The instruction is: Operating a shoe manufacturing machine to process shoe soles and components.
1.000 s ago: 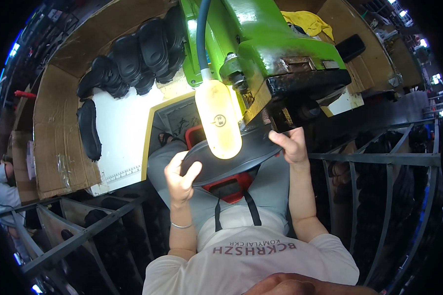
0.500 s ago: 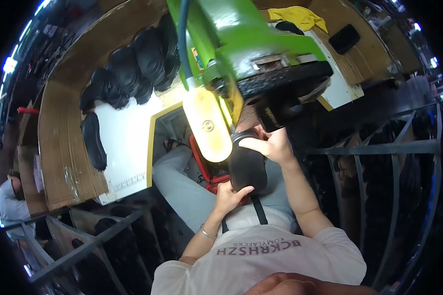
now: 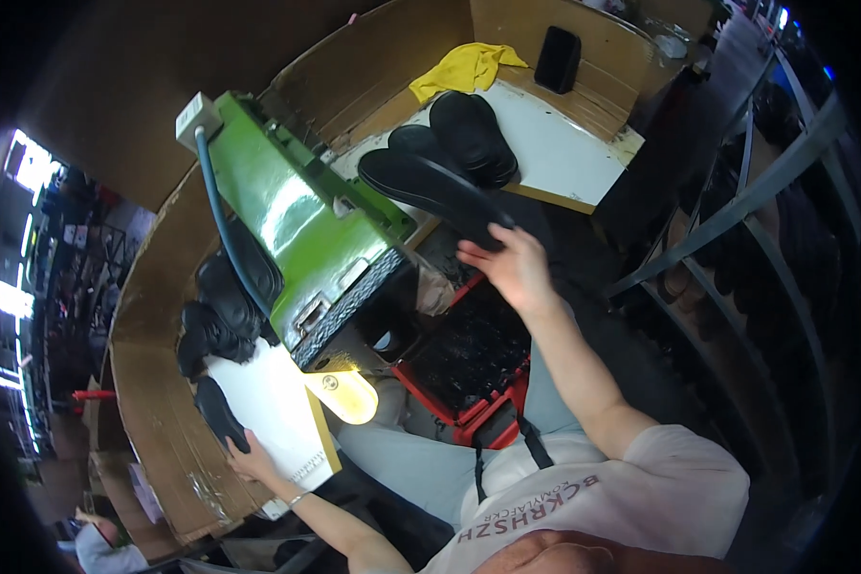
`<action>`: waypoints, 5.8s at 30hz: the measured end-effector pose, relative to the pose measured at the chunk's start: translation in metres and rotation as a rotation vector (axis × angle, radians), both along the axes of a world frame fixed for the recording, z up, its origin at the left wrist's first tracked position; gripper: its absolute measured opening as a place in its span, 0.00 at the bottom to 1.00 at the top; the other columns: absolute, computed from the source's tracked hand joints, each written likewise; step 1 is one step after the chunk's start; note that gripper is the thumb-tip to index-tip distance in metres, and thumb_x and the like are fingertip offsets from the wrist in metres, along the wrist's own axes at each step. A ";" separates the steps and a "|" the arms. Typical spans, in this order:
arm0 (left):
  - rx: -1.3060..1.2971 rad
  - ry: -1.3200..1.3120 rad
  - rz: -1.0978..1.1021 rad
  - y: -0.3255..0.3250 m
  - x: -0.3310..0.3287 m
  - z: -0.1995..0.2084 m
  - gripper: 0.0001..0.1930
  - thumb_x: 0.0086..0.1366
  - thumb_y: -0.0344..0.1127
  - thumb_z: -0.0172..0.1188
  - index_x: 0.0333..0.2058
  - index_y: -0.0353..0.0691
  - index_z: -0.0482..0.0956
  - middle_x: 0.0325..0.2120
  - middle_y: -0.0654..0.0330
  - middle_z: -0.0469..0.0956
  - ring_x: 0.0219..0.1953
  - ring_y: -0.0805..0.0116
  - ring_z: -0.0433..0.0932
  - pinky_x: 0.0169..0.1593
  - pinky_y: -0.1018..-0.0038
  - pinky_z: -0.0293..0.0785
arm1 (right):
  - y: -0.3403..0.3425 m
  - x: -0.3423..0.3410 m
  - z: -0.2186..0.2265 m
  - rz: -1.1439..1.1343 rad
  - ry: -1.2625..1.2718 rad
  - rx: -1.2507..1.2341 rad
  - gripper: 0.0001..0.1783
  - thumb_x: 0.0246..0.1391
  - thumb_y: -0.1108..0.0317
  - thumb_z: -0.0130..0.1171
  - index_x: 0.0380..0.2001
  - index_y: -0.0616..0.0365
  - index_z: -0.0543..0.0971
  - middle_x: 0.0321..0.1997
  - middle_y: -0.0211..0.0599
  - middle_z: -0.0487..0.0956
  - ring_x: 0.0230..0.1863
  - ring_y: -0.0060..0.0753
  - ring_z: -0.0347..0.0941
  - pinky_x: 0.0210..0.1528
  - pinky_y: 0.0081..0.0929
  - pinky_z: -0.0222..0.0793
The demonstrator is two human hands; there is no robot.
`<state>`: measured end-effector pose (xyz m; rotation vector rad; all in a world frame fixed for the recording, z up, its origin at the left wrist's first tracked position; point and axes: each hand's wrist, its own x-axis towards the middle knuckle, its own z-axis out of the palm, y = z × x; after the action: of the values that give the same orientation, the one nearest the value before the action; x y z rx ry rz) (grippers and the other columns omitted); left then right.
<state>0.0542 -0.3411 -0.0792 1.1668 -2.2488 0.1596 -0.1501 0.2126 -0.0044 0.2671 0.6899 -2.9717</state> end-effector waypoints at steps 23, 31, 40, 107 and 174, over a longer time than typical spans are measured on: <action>1.965 0.479 -1.022 0.361 -0.032 0.054 0.20 0.56 0.26 0.62 0.48 0.28 0.70 0.40 0.58 0.76 0.41 0.72 0.75 0.48 0.75 0.72 | 0.029 0.173 -0.075 0.735 -0.026 0.660 0.24 0.39 0.80 0.66 0.44 0.66 0.74 0.44 0.38 0.77 0.46 0.29 0.74 0.51 0.27 0.69; 1.733 0.363 -1.054 0.395 -0.079 0.083 0.09 0.60 0.29 0.61 0.38 0.31 0.78 0.28 0.64 0.79 0.28 0.81 0.73 0.34 0.83 0.71 | -0.002 0.212 -0.059 0.564 -0.147 0.331 0.33 0.38 0.83 0.63 0.52 0.63 0.68 0.51 0.37 0.72 0.52 0.30 0.69 0.56 0.27 0.65; 1.697 0.610 -0.957 0.399 -0.059 0.079 0.10 0.58 0.23 0.60 0.39 0.29 0.76 0.30 0.62 0.78 0.31 0.80 0.74 0.36 0.85 0.70 | 0.057 0.194 -0.025 0.186 -0.134 0.539 0.37 0.34 0.82 0.58 0.55 0.68 0.65 0.51 0.43 0.72 0.53 0.37 0.69 0.58 0.31 0.63; 1.531 0.626 -1.045 0.287 -0.042 0.089 0.14 0.48 0.21 0.65 0.36 0.29 0.77 0.29 0.58 0.79 0.32 0.74 0.77 0.39 0.79 0.73 | -0.009 0.062 0.027 0.286 0.351 0.823 0.15 0.49 0.74 0.58 0.42 0.62 0.73 0.42 0.31 0.74 0.44 0.21 0.68 0.49 0.19 0.61; 1.759 0.871 -0.917 0.307 -0.006 0.063 0.16 0.51 0.18 0.61 0.41 0.30 0.71 0.34 0.58 0.75 0.36 0.73 0.74 0.43 0.78 0.70 | -0.020 0.087 0.008 0.077 0.212 0.808 0.14 0.43 0.76 0.66 0.34 0.63 0.74 0.30 0.32 0.78 0.31 0.19 0.73 0.36 0.18 0.70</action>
<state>0.0485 -0.0341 -0.0166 0.3558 -1.4326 -2.4335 -0.0634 0.1928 0.0035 -0.0400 1.8457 -2.5045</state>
